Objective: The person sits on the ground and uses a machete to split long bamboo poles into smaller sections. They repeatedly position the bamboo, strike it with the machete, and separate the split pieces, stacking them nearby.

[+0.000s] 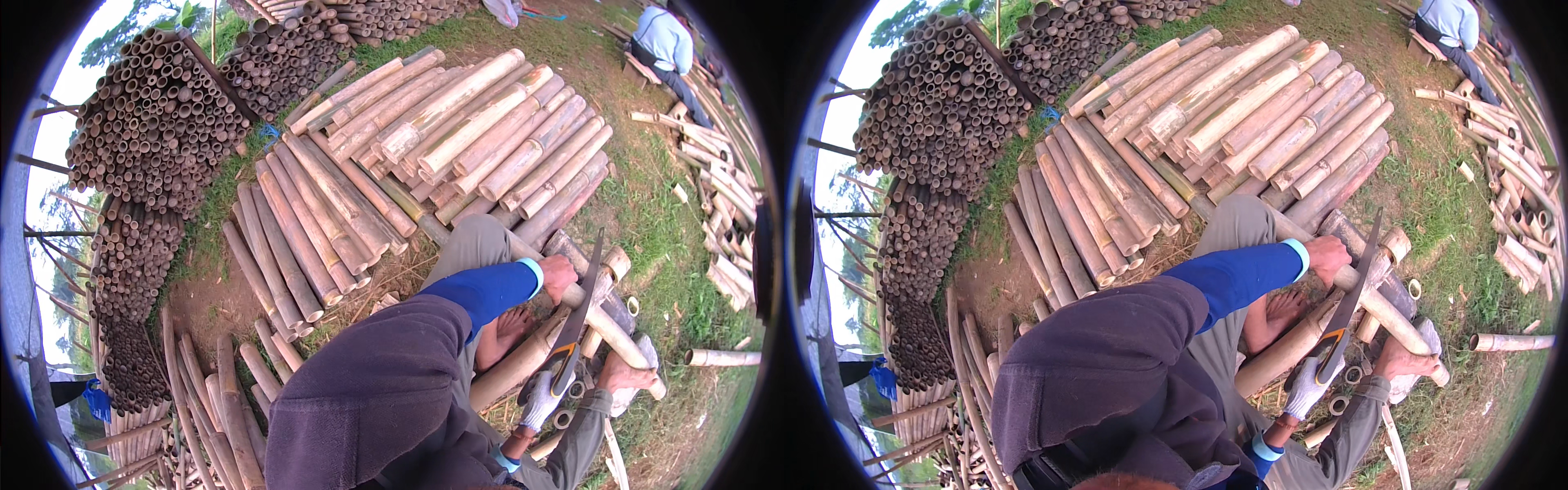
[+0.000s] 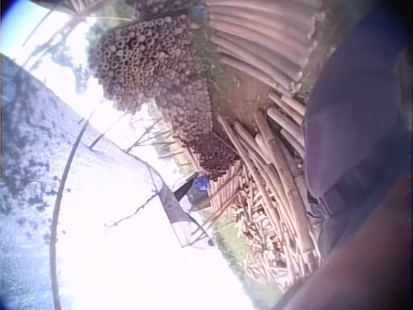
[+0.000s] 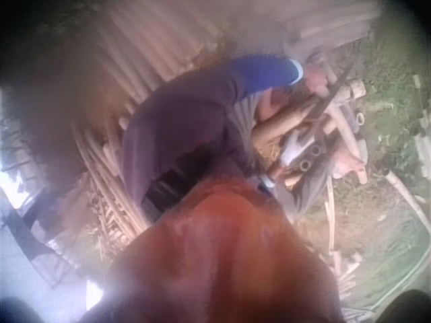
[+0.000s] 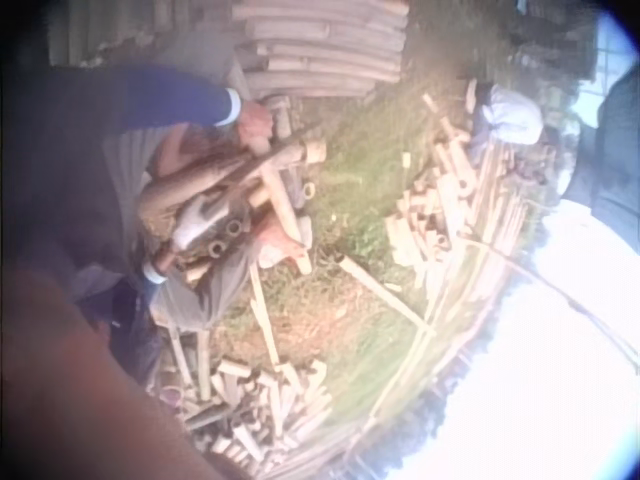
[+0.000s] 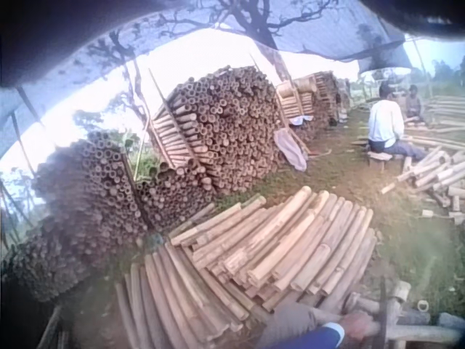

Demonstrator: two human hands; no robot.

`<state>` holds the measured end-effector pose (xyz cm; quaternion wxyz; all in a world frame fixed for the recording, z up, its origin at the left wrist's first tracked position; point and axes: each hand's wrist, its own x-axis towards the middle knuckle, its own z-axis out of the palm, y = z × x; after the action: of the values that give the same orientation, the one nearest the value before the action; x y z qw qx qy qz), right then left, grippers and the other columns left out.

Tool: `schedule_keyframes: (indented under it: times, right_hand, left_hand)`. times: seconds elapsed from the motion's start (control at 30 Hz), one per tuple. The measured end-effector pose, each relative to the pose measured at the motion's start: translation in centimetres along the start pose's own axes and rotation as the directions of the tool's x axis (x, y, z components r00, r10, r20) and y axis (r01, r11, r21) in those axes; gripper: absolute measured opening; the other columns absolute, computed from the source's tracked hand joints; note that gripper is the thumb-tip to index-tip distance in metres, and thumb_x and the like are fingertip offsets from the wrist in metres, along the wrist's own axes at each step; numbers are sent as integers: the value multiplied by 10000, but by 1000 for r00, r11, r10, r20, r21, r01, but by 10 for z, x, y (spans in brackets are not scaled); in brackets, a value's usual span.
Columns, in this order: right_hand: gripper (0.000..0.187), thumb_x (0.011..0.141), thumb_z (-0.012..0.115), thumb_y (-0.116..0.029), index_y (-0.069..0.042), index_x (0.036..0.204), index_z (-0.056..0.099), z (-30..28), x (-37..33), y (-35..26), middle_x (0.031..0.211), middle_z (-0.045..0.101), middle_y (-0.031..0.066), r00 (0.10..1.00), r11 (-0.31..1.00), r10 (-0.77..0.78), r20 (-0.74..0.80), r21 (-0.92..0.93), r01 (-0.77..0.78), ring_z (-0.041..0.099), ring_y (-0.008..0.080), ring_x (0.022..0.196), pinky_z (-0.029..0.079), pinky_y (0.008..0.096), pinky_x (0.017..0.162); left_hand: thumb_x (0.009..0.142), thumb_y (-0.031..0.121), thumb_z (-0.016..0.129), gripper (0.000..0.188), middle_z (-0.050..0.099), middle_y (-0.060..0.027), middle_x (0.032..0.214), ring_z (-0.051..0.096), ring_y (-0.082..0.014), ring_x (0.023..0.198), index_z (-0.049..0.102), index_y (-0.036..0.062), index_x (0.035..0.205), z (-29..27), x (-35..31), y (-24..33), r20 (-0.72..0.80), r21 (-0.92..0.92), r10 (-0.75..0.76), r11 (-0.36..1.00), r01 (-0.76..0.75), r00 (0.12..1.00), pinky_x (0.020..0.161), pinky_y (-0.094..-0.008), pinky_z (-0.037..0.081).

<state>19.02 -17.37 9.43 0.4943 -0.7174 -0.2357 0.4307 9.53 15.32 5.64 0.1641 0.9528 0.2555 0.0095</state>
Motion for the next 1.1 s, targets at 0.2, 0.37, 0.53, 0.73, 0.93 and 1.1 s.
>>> schedule_keyframes:
  times: [0.2,0.37,0.53,0.73,0.93,1.1]
  right_hand:
    - [535,968,610,2,-47,1493,519,-32,-73,49,950,640,80,952,947,-288,-101,-178,268,622,167,733,535,330,682]
    - [402,1022,629,-38,-75,1410,530,2,16,22,797,572,-11,986,987,-162,-35,-11,162,528,63,618,443,248,550]
    - [316,1044,655,-63,-52,1344,555,20,114,1,894,586,-7,988,987,-154,26,42,153,489,59,650,468,269,573]
    - [579,927,565,19,-14,1502,502,-15,-96,11,1077,522,55,985,992,-128,-117,4,129,520,125,795,497,299,744]
    - [607,907,572,20,-14,1508,498,-8,-105,15,1148,513,89,928,907,-353,-121,-289,307,541,147,822,512,309,752]
    - [444,969,612,-19,-40,1406,532,24,96,24,1041,555,57,956,957,-287,-63,-69,282,553,143,796,525,323,741]
  left_hand:
    - [598,347,888,469,795,-213,881,787,-402,880,791,10,910,4,-1,16,-11,-13,-27,1000,26,1000,828,-497,623]
    - [602,333,878,424,790,-207,861,787,-398,877,785,22,875,-2,-6,20,20,-19,-38,999,38,999,825,-491,625]
    - [618,408,927,508,796,-202,888,788,-397,892,785,30,926,0,0,6,-11,8,-20,1000,20,1000,840,-489,625]
    - [617,363,899,508,784,-215,883,774,-409,880,767,19,966,-4,16,15,-36,-11,45,999,-45,998,842,-499,617]
    - [629,344,896,518,790,-207,892,778,-413,895,760,14,1004,5,2,13,3,-21,-15,1000,15,1000,860,-497,616]
    - [650,371,921,550,797,-212,928,782,-408,930,758,3,1026,-16,-2,15,25,-20,-45,999,45,999,873,-496,616]
